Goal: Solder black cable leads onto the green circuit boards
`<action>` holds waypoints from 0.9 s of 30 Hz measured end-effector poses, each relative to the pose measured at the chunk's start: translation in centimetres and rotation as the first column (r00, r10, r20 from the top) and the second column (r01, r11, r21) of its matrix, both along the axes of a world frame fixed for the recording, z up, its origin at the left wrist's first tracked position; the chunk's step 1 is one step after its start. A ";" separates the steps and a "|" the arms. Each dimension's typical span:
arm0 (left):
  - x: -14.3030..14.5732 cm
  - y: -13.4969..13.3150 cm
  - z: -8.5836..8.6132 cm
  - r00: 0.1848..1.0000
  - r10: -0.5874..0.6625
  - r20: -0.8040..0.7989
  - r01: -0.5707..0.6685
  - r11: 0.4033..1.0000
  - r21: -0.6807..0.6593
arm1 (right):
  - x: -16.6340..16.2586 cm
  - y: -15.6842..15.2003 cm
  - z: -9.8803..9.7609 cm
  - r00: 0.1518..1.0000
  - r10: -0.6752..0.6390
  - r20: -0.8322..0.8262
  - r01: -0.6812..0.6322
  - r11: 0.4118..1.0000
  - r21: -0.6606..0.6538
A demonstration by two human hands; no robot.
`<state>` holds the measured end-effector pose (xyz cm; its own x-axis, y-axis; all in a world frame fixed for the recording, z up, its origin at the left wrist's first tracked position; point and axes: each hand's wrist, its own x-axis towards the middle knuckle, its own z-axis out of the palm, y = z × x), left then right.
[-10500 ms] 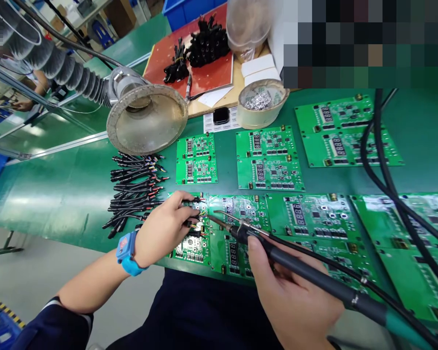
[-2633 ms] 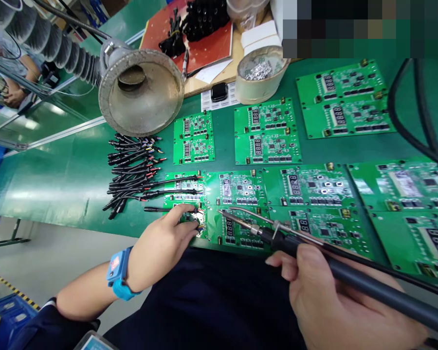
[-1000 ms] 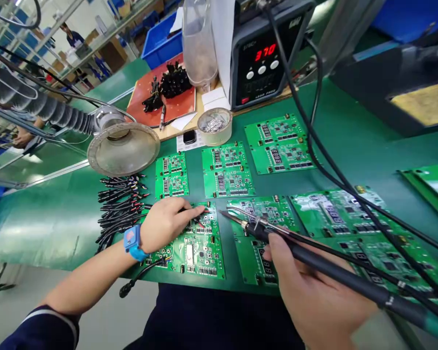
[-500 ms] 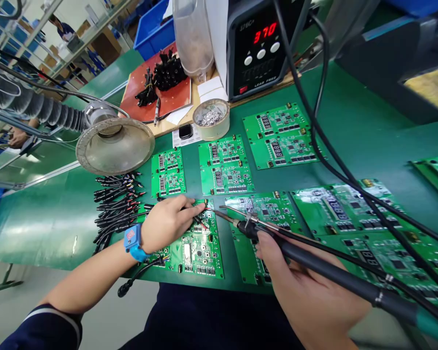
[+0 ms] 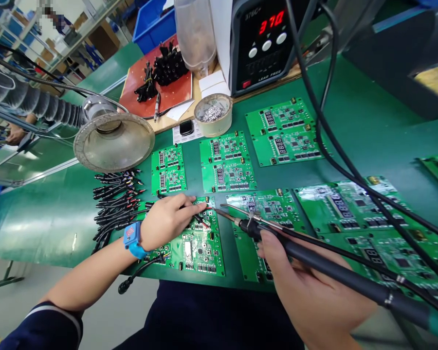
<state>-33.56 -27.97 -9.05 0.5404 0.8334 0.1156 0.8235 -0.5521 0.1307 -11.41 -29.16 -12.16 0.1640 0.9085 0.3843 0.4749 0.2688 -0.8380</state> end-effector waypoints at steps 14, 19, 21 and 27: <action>0.5 -0.1 0.0 0.997 0.050 -0.053 -0.049 0.998 0.036 | -0.1 0.0 -0.2 0.999 0.004 0.045 -0.005 1.000 0.014; 0.7 -0.1 0.2 0.994 0.054 -0.095 -0.053 0.999 0.014 | 0.2 -0.2 -0.6 0.997 -0.004 0.072 0.005 1.000 -0.025; 0.7 0.0 0.3 0.991 0.048 -0.124 -0.048 0.999 0.007 | 0.3 -0.3 -0.7 0.996 0.002 0.092 -0.002 1.000 -0.007; 0.5 0.0 0.2 0.985 0.043 -0.165 -0.043 0.999 0.006 | 0.3 -0.4 -0.7 0.999 -0.032 0.000 0.032 0.998 -0.063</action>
<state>-33.01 -27.93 -8.83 0.5159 0.8562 0.0295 0.8566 -0.5158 -0.0099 -11.10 -29.61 -12.85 0.1938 0.9252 0.3262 0.4812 0.2001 -0.8535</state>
